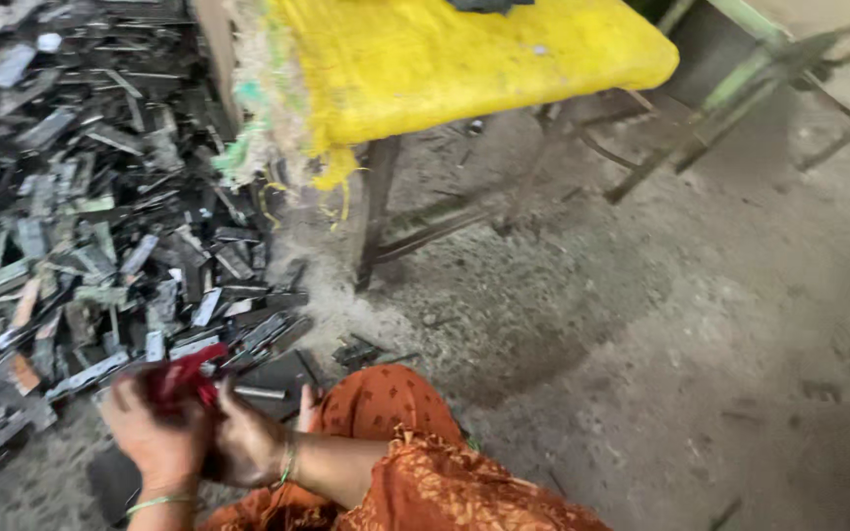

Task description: The person sits on the floor and repeatedly picks up small metal parts, places them on a metal block, and strikes them with a hammer. They occasionally wipe their hands with a red cloth. The processed parts are dropped back into a large pile on the floor.

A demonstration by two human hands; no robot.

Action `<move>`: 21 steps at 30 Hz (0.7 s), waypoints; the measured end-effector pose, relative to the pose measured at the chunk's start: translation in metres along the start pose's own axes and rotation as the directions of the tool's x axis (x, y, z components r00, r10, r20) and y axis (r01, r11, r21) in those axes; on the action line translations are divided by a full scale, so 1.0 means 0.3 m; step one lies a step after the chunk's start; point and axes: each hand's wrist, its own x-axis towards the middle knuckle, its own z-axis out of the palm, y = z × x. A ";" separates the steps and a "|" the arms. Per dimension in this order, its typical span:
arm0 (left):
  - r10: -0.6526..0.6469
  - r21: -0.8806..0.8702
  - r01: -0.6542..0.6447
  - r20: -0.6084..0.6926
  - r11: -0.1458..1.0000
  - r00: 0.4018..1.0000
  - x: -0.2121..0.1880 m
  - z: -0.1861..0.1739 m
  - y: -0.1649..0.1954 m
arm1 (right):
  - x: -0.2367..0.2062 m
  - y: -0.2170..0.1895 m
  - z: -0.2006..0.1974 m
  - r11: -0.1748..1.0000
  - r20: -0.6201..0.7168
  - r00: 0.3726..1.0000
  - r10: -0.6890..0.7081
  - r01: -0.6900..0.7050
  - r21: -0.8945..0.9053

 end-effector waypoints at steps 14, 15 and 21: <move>0.108 -0.085 -0.105 0.043 0.991 0.993 -0.251 0.153 0.097 | 0.009 -0.162 -0.058 0.952 -0.049 0.951 -0.305 0.307 0.024; 0.168 -0.088 -0.166 0.020 0.982 0.986 -0.229 0.160 0.101 | 0.011 -0.151 -0.074 0.955 -0.048 0.955 -0.293 0.295 0.044; 0.120 0.108 -0.120 0.009 0.987 0.993 0.049 0.143 0.023 | 0.082 -0.021 -0.222 0.968 -0.198 0.953 -0.230 0.244 0.054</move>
